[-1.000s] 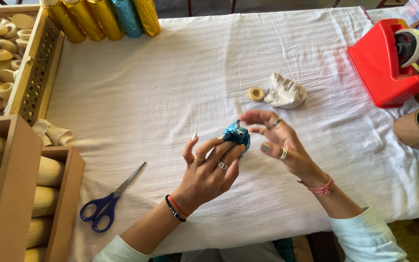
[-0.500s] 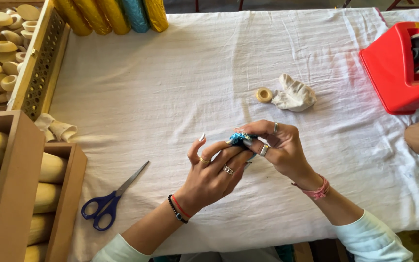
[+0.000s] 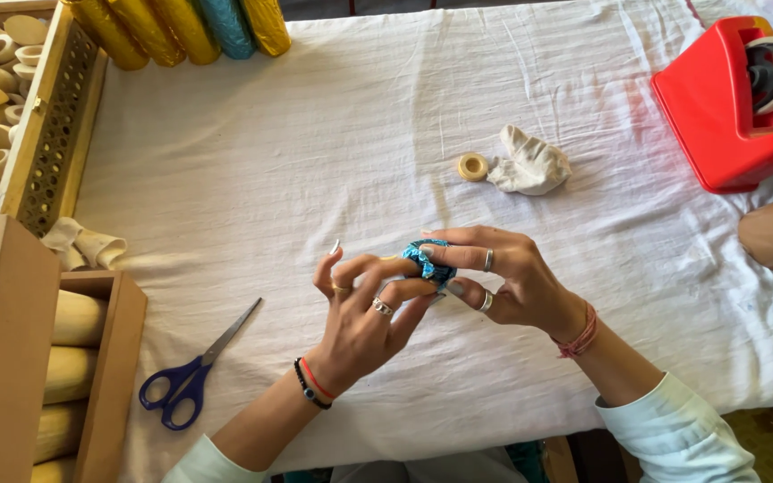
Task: Clean and wrap wooden tubes with blue foil.
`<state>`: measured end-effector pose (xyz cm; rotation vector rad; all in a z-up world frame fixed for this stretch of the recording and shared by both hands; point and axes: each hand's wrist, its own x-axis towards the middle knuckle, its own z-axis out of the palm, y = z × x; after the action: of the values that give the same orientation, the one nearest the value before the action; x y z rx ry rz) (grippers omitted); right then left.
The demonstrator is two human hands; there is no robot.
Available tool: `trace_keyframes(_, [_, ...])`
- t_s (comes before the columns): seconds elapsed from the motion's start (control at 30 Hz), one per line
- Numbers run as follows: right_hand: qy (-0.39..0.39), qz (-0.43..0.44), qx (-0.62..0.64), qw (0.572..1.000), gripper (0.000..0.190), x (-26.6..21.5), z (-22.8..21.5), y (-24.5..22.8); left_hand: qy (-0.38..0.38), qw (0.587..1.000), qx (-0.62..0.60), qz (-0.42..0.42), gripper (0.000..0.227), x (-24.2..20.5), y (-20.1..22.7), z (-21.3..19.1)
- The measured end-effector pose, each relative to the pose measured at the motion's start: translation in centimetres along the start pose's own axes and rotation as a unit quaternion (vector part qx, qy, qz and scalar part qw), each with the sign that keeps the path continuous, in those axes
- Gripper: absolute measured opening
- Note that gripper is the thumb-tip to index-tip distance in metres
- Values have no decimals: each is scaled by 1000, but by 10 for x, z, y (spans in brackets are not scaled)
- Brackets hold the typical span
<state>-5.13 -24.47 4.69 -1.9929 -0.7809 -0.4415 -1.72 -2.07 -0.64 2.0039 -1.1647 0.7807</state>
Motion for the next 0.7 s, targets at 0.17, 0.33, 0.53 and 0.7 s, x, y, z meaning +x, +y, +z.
trace_keyframes(0.17, [-9, -45, -152, 987, 37, 6, -5, -8, 42, 992, -79, -88, 56, 7, -4, -3])
trace_keyframes(0.33, [-1, -61, -221, 973, 31, 0, -2, -6, 6, 998, -39, -53, 54, 8, -11, -2])
trace_keyframes(0.53, [52, -14, -175, 983, 30, -8, 11, -5, -8, 1000, 28, 1, 40, 9, -15, -5])
trace_keyframes(0.7, [81, -4, -154, 985, 32, -12, 15, -3, -14, 1000, 19, -11, 37, 16, -14, -8])
